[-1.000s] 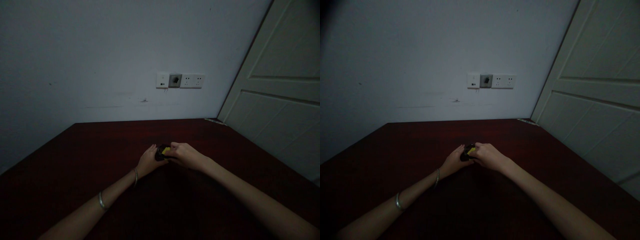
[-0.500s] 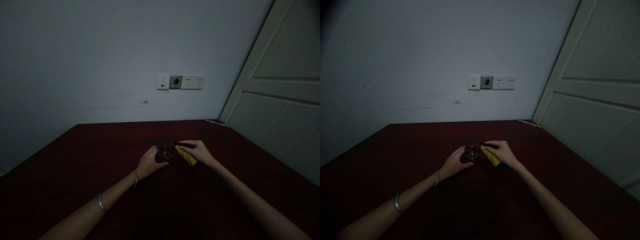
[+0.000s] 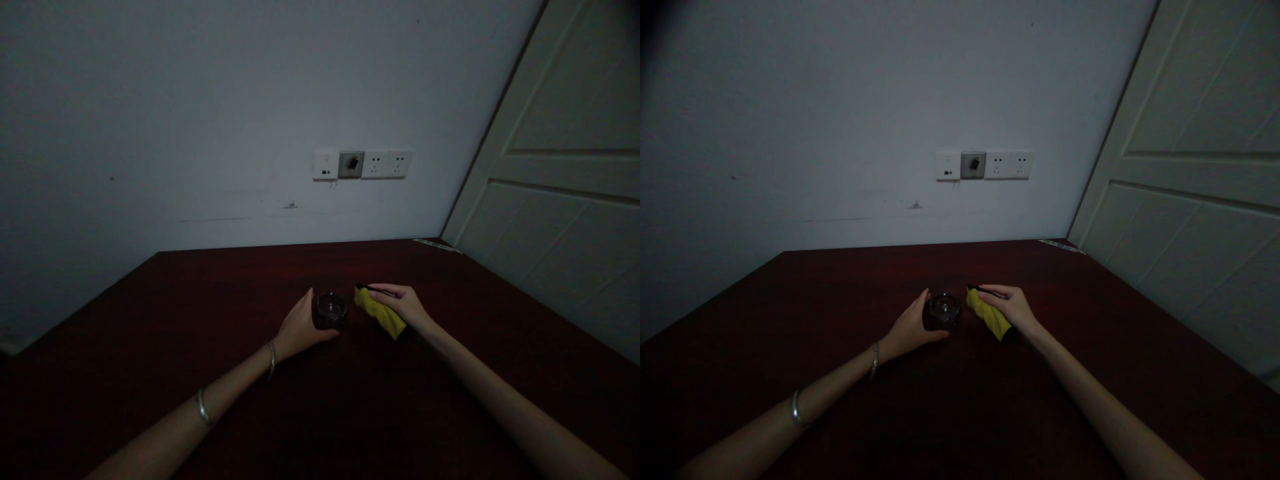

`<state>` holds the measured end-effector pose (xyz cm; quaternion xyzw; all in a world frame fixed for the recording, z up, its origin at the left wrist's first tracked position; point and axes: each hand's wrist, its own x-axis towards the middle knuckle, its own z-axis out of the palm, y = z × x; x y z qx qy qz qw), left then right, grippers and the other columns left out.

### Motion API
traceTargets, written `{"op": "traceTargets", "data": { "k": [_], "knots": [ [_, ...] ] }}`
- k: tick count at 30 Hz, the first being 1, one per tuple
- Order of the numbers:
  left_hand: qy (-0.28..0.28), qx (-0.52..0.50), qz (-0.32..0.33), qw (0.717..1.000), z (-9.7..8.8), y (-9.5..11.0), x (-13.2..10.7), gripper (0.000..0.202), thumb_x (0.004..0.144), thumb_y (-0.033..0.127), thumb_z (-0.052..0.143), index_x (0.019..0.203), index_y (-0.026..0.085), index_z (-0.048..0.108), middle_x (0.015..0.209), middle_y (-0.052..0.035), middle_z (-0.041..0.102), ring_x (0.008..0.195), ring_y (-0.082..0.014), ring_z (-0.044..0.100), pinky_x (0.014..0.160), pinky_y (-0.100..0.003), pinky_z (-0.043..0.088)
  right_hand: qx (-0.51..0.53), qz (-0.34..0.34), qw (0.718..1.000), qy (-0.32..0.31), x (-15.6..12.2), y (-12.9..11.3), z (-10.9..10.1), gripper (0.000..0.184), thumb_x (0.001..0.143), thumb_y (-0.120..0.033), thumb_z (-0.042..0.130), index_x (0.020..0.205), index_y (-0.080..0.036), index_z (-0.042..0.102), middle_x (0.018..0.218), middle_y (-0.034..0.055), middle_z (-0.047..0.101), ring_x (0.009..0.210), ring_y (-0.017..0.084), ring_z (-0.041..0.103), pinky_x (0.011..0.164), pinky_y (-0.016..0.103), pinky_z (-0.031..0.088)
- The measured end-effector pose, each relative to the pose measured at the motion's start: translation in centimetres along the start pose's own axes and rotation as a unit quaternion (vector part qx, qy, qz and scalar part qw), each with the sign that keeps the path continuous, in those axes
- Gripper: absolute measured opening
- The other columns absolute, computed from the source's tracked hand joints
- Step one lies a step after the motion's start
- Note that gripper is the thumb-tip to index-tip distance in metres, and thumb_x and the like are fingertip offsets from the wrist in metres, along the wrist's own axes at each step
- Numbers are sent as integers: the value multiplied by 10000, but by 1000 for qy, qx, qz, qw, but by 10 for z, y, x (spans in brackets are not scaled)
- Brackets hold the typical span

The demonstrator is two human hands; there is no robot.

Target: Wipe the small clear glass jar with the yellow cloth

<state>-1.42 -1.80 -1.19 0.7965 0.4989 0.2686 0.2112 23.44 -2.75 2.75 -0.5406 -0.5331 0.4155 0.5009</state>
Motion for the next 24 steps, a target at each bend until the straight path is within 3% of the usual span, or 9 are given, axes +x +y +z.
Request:
{"op": "traceTargets", "data": {
  "k": [6,13,17,21,24],
  "knots": [
    [2,-90,-29,995,-4,1,0,1087,576,530,739,1409,66,216,1422,-254,343,1323,-346,349,1079,-473,305,15,7,1000,10,2,3,-4,350,564,-381,776,851,-182,752,848,73,743,748,228,686,652,327,537],
    [-32,43,64,996,-21,25,19,1046,483,565,769,1335,99,382,1334,-204,473,1245,-392,411,1035,-504,327,14,9,1000,0,1,2,0,330,572,-364,771,844,-178,750,840,73,743,771,240,687,689,352,542],
    [-94,54,26,994,-24,31,33,1098,464,636,741,1329,67,376,1255,-222,512,1169,-393,474,964,-484,397,17,10,1000,-11,0,3,2,338,554,-363,776,831,-171,748,848,80,745,789,248,691,739,378,540],
    [-97,66,27,993,-20,26,38,1121,451,655,736,1338,90,348,1246,-214,511,1173,-381,471,944,-470,414,22,8,1000,-16,2,4,2,345,556,-364,774,844,-175,745,891,85,743,826,253,692,781,394,534],
    [-94,87,39,991,-17,23,39,993,469,631,743,1265,129,429,1168,-175,565,1105,-356,526,905,-449,440,23,4,1000,-20,3,5,1,339,564,-362,770,846,-175,744,900,87,743,843,256,691,798,397,530]
  ]
}}
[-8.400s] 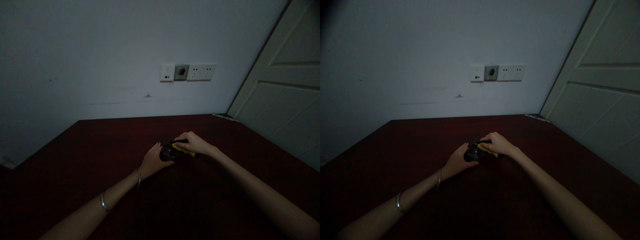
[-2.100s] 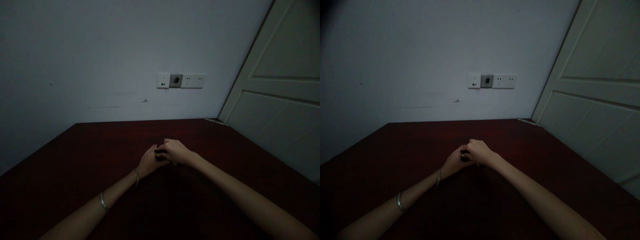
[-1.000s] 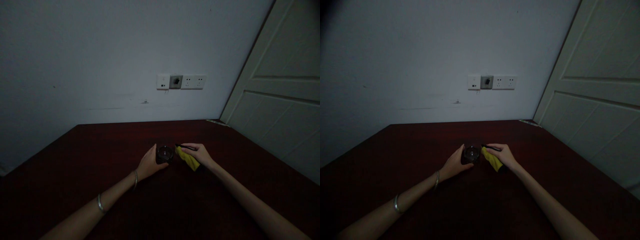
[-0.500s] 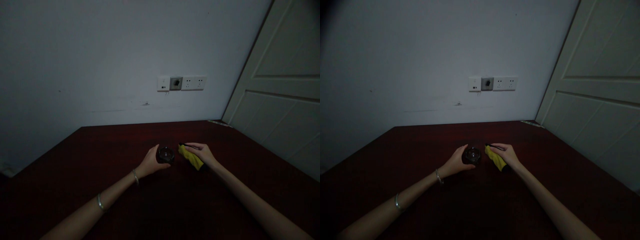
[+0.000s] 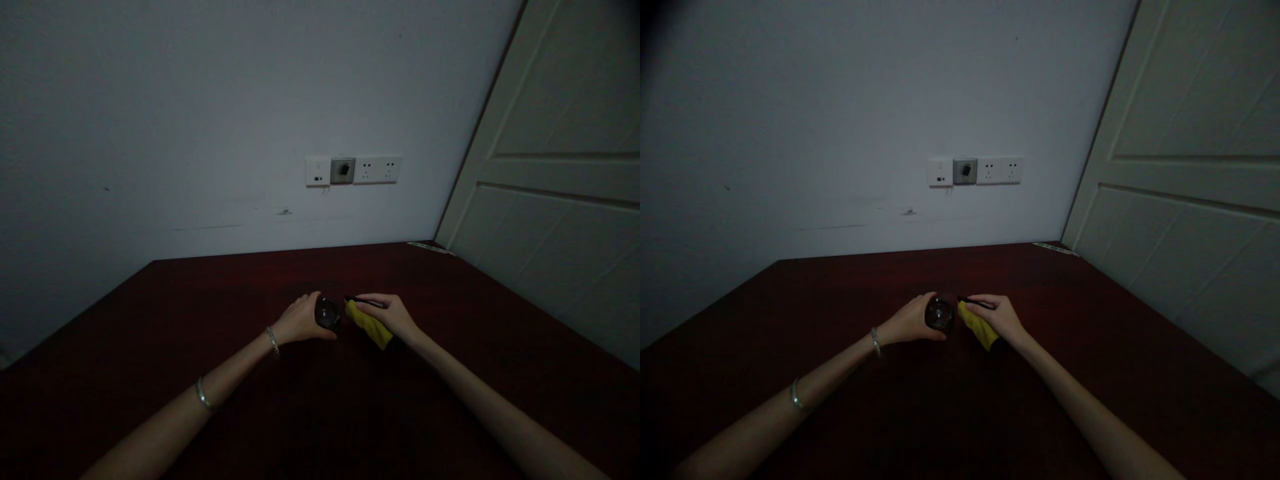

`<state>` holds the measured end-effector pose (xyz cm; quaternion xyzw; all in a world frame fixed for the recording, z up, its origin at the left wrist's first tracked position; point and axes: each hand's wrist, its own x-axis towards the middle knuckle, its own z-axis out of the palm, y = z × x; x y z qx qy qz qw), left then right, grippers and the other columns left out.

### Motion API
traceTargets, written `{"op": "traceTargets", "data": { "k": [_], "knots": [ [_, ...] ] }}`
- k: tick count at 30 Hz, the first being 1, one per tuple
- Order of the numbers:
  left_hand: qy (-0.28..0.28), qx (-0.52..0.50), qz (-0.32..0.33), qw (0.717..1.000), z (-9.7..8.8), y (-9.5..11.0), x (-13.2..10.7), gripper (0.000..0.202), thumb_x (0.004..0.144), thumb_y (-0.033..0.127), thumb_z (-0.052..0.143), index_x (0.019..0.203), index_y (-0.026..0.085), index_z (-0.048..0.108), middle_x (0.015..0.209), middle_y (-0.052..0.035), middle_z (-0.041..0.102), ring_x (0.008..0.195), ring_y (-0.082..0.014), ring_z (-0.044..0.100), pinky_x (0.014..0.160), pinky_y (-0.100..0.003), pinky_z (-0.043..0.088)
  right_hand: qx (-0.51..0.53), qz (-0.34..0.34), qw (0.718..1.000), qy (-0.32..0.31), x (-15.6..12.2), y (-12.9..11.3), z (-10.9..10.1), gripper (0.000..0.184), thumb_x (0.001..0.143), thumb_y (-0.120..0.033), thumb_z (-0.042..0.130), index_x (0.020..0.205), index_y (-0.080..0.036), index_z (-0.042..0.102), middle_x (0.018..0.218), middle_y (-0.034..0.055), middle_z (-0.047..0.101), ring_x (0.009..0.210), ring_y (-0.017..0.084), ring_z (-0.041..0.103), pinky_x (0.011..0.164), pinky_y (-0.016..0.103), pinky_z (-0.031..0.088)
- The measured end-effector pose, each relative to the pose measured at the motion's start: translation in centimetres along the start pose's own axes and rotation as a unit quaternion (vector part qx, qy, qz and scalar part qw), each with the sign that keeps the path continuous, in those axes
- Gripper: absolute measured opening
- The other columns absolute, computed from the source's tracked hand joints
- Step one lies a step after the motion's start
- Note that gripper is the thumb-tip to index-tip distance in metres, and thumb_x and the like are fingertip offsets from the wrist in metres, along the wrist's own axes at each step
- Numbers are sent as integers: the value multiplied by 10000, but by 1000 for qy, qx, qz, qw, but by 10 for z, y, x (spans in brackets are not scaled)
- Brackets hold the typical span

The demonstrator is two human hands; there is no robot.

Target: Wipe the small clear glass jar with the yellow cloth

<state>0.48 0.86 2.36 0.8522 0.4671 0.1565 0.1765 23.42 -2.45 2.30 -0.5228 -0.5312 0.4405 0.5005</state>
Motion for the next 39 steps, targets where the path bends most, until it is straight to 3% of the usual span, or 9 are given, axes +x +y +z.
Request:
{"op": "traceTargets", "data": {
  "k": [4,15,19,22,27,31,35,39],
  "knots": [
    [-4,27,-14,1000,0,3,1,793,488,596,753,1121,169,539,1040,-123,609,995,-323,584,828,-407,474,1,-5,1000,-2,1,1,-1,339,566,-363,768,845,-172,745,895,87,743,850,258,690,809,398,528],
    [32,15,-16,999,0,7,-4,752,477,567,767,1083,161,583,1016,-130,616,970,-333,582,839,-455,463,-12,-10,1000,12,-1,0,-2,352,561,-397,771,837,-179,749,882,83,746,824,262,695,763,400,540],
    [49,-26,-6,998,0,3,-3,700,466,508,795,1050,171,606,1022,-113,636,983,-322,586,870,-442,463,-20,-16,999,37,2,-2,-9,355,568,-413,769,840,-185,751,876,78,746,818,268,692,724,386,544],
    [84,-106,-4,991,-7,3,-4,744,484,418,812,1137,162,563,1126,-115,619,1051,-300,579,949,-434,436,-23,-23,998,56,6,-2,-16,353,566,-409,774,841,-188,753,880,78,745,818,266,688,706,368,544],
    [87,-294,24,952,-22,12,-7,855,523,297,812,1275,140,437,1244,-144,572,1136,-285,553,1030,-472,381,-20,-26,997,76,9,-4,-23,355,566,-395,780,850,-184,753,868,79,744,774,250,686,664,344,540],
    [75,-454,46,887,-19,15,-10,874,505,202,808,1284,138,417,1297,-176,524,1184,-292,528,1050,-470,370,-10,-28,997,70,6,-8,-21,367,559,-399,785,854,-182,752,869,75,744,775,247,684,654,333,538],
    [70,-521,34,850,-9,9,-13,927,454,161,823,1288,143,416,1368,-198,445,1229,-318,484,1066,-477,357,20,-23,997,75,6,-16,-21,388,575,-411,777,889,-185,740,868,68,741,767,245,685,615,319,545],
    [82,-549,32,831,-6,5,-15,911,476,184,824,1289,143,415,1336,-194,482,1211,-327,500,1050,-486,380,69,-18,993,93,17,-29,-27,440,661,-445,703,1020,-191,686,987,84,718,780,244,689,579,327,562]
  ]
}}
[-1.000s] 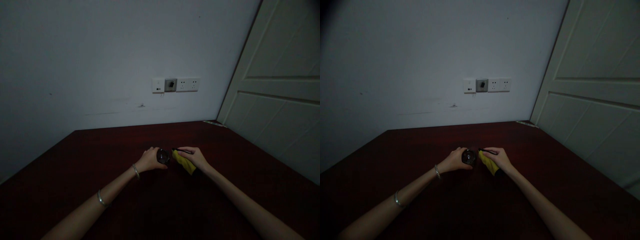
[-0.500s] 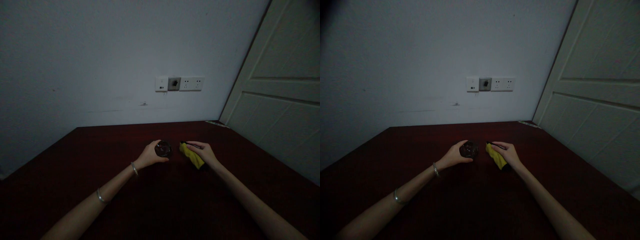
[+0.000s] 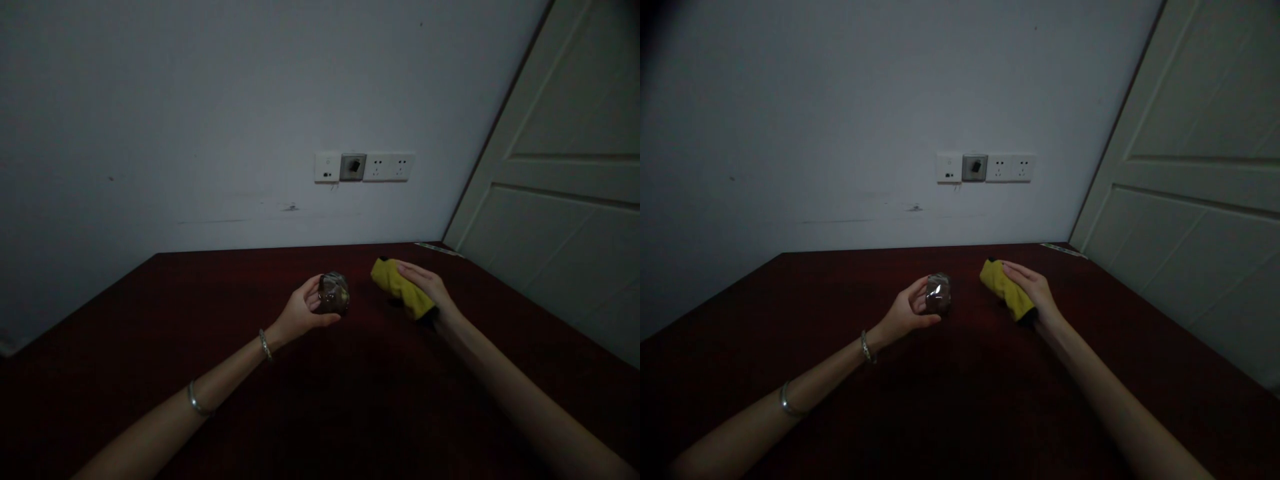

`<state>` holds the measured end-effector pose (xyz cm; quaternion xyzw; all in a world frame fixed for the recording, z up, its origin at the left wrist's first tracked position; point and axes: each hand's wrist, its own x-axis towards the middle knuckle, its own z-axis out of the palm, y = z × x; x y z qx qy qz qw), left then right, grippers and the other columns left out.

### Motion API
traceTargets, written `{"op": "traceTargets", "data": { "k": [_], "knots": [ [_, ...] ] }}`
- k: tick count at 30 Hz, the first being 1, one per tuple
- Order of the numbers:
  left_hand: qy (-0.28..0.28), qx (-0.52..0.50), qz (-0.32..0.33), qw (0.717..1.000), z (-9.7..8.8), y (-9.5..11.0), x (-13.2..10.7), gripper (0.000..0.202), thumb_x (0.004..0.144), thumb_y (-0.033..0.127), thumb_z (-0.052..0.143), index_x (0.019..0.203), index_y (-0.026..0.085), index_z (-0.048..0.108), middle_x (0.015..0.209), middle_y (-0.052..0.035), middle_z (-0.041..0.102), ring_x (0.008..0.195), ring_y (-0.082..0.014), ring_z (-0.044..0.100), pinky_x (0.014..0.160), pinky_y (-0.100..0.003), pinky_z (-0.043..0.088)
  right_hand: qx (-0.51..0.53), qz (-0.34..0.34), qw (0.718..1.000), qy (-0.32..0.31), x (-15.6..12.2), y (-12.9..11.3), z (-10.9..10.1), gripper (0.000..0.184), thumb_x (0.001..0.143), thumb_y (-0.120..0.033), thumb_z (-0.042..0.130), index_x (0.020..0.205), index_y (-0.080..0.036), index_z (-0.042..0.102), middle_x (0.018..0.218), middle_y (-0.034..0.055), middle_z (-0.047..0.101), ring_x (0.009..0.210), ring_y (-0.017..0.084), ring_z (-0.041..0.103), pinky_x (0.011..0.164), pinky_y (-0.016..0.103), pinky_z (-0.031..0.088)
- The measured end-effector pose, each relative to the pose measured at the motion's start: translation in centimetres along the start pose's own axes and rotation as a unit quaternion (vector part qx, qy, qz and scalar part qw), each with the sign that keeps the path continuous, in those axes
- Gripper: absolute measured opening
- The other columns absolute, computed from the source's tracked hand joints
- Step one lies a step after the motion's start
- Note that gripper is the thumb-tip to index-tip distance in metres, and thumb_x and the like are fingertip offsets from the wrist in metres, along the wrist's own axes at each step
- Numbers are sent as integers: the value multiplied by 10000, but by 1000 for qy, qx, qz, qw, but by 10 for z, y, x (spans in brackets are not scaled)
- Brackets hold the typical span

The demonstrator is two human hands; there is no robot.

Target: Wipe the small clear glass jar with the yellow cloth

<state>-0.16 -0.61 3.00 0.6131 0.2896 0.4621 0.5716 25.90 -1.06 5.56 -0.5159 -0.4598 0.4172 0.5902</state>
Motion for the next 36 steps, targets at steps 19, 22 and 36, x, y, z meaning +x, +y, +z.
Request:
{"op": "traceTargets", "data": {
  "k": [19,22,36],
  "knots": [
    [49,-36,11,998,0,-7,-5,846,484,235,851,1231,111,475,1273,-189,556,1150,-321,556,991,-450,455,65,13,988,-141,-7,-9,73,447,736,-410,639,1141,-222,610,1129,65,671,896,222,665,671,286,545],
    [50,-45,15,998,-2,-7,-7,801,508,234,847,1213,104,489,1242,-184,581,1129,-318,572,979,-441,466,61,-21,984,-167,-10,-5,77,437,729,-440,656,1116,-242,618,1163,47,655,1002,229,631,774,289,523],
    [8,14,16,1000,-2,-6,-17,815,516,258,843,1238,138,485,1255,-164,577,1128,-311,573,972,-446,471,-97,-135,968,-187,-8,-4,71,364,722,-408,672,1035,-222,664,1057,49,693,988,251,633,880,398,497]
  ]
}}
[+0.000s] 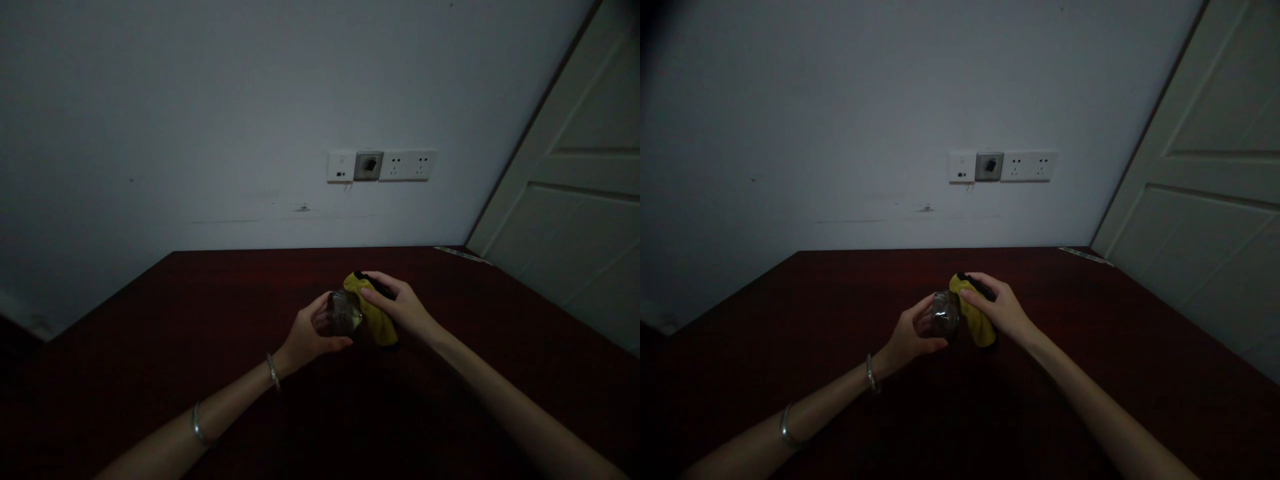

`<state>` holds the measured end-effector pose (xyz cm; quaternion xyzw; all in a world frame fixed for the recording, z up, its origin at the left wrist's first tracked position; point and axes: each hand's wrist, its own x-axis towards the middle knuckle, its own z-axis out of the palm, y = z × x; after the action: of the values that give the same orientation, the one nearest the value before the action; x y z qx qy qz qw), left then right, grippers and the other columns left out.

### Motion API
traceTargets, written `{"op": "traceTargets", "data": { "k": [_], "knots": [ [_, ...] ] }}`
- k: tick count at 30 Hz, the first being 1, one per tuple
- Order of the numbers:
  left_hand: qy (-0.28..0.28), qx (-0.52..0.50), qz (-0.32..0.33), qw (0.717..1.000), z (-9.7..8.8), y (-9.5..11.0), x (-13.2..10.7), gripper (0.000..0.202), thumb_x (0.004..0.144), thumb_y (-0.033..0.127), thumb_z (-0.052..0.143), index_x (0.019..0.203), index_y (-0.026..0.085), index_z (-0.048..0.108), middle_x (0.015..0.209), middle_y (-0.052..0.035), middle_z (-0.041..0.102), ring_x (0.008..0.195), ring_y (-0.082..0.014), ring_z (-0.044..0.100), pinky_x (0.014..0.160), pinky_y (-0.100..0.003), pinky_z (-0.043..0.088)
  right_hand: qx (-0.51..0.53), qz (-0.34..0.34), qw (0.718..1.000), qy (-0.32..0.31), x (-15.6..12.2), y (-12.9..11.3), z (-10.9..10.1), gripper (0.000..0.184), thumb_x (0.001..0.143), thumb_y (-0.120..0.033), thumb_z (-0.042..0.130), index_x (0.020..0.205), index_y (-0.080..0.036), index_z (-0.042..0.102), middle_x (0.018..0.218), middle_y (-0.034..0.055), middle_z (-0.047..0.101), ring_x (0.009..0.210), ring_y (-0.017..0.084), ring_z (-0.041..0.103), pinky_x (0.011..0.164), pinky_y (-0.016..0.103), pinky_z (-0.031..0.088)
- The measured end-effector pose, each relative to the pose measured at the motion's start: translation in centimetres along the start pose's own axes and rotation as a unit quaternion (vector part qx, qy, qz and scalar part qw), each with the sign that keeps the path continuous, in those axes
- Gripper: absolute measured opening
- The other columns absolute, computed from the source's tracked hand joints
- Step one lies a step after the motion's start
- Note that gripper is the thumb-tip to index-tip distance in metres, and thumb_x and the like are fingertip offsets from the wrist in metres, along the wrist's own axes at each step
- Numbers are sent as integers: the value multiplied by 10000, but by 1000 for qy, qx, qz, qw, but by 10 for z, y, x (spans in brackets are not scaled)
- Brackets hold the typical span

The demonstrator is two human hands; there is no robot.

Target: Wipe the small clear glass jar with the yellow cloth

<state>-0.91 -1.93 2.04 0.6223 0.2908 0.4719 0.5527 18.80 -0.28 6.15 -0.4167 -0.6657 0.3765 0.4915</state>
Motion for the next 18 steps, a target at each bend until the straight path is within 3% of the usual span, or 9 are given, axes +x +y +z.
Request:
{"op": "traceTargets", "data": {
  "k": [7,14,18],
  "knots": [
    [-14,27,40,999,0,1,-5,756,556,249,824,1227,162,486,1232,-136,591,1111,-286,583,954,-424,486,-106,-114,988,-5,-4,-9,-3,300,791,-323,638,1080,-245,650,1084,41,694,1002,223,644,917,398,498],
    [-8,44,93,995,0,2,-8,748,585,233,809,1248,176,468,1204,-123,607,1090,-267,594,937,-412,501,-118,-214,969,-21,-13,-17,0,313,846,-217,588,1155,-261,604,1158,25,666,1048,179,636,936,358,513],
    [-11,55,112,992,-1,5,-9,792,577,222,811,1279,181,446,1230,-123,592,1119,-275,577,971,-421,480,-146,-276,947,-75,-17,-27,-5,354,866,-166,556,1206,-258,575,1225,24,627,1132,174,585,994,355,476]
  ]
}}
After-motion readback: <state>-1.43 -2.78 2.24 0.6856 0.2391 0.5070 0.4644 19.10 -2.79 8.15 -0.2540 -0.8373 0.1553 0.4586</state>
